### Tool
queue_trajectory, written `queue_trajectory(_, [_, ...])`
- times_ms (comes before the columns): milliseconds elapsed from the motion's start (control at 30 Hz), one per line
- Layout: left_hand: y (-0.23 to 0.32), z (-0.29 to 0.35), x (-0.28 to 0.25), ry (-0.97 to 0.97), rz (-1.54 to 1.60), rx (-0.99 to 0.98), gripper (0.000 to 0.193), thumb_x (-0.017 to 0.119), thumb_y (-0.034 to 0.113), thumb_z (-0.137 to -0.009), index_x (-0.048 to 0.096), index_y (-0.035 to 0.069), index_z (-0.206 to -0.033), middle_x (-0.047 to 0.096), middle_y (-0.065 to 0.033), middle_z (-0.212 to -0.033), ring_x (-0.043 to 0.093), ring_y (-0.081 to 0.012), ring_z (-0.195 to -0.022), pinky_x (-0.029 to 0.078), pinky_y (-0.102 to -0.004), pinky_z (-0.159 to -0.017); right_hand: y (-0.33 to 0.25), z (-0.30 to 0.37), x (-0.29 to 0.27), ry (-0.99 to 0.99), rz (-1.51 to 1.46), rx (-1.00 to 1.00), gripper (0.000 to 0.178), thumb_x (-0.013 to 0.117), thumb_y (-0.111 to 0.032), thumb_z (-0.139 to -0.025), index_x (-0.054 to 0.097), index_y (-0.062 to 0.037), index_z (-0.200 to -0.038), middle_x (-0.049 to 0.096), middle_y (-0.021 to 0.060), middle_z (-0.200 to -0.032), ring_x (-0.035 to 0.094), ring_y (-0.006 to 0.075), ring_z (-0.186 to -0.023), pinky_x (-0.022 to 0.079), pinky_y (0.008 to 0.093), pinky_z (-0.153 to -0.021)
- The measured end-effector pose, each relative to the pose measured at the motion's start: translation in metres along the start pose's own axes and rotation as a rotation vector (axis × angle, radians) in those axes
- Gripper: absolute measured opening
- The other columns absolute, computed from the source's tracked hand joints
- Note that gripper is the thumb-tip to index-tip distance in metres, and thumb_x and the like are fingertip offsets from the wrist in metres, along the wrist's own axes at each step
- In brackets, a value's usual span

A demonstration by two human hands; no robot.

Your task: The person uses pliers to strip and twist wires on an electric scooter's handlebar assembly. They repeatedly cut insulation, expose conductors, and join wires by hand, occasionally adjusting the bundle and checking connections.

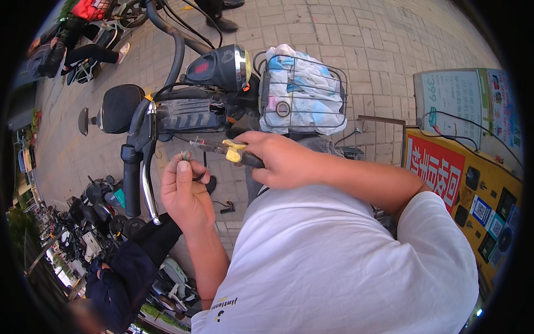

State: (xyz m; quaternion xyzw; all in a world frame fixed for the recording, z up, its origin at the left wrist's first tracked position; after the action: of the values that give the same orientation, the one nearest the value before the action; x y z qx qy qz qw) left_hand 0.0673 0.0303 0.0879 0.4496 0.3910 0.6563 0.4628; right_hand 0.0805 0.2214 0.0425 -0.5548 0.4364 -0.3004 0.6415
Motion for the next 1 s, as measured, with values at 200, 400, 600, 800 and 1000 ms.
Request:
queue_trajectory(200, [-0.002, -0.001, 0.0, 0.006, -0.046, 0.008, 0.014, 0.058, 0.007, -0.095, 0.06, -0.002, -0.106, 0.066, -0.009, -0.084, 0.06, -0.0123, -0.071, 0.047, -0.0247, -0.063, -0.006, -0.001, 0.0, 0.135, 0.344, -0.048, 0.04, 0.067, -0.002, -0.066, 0.063, 0.0045, -0.105, 0.051, 0.0203, -0.128, 0.052, 0.0377, -0.114, 0.044, 0.043, -0.096])
queue_trajectory(400, [-0.003, 0.002, 0.006, 0.052, -0.14, 0.034, 0.015, 0.058, 0.008, -0.095, 0.06, -0.003, -0.105, 0.067, -0.0086, -0.085, 0.062, -0.0121, -0.072, 0.047, -0.0245, -0.062, -0.008, -0.003, 0.0, 0.169, 0.471, -0.078, 0.038, 0.07, -0.004, -0.064, 0.064, 0.0019, -0.101, 0.052, 0.0172, -0.126, 0.052, 0.0347, -0.11, 0.044, 0.0426, -0.091])
queue_trajectory(600, [-0.002, 0.004, 0.007, 0.038, -0.189, 0.066, 0.016, 0.058, 0.008, -0.096, 0.06, -0.004, -0.106, 0.067, -0.0081, -0.087, 0.063, -0.0108, -0.073, 0.048, -0.0231, -0.063, -0.007, -0.001, 0.0, 0.194, 0.518, -0.101, 0.033, 0.069, -0.005, -0.065, 0.066, 0.0005, -0.098, 0.054, 0.0149, -0.121, 0.052, 0.0325, -0.104, 0.044, 0.0421, -0.085])
queue_trajectory(800, [-0.001, 0.007, 0.01, 0.055, -0.229, 0.081, 0.016, 0.057, 0.007, -0.096, 0.06, -0.004, -0.106, 0.067, -0.007, -0.088, 0.063, -0.0095, -0.074, 0.048, -0.0218, -0.064, -0.008, 0.0, 0.0, 0.18, 0.536, -0.086, 0.028, 0.068, -0.005, -0.067, 0.066, 0.0007, -0.094, 0.055, 0.0136, -0.117, 0.052, 0.031, -0.101, 0.045, 0.0419, -0.081])
queue_trajectory(1000, [-0.002, 0.009, 0.01, 0.049, -0.235, 0.095, 0.016, 0.056, 0.007, -0.096, 0.059, -0.004, -0.107, 0.066, -0.0076, -0.091, 0.064, -0.0094, -0.076, 0.049, -0.0215, -0.067, -0.009, 0.001, -0.001, 0.173, 0.561, -0.082, 0.025, 0.067, -0.006, -0.068, 0.066, 0.0007, -0.093, 0.055, 0.0133, -0.114, 0.052, 0.0306, -0.101, 0.045, 0.0416, -0.081])
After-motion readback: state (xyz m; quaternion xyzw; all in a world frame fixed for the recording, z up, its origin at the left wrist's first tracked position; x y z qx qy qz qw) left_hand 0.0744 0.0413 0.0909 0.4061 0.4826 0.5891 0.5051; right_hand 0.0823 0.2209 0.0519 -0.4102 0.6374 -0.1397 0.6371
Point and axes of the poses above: each hand's wrist, its own z-axis away from the middle knuckle, its own x-axis out of the palm, y = z × x, the point moved 1 cm from there along -z, towards the middle knuckle
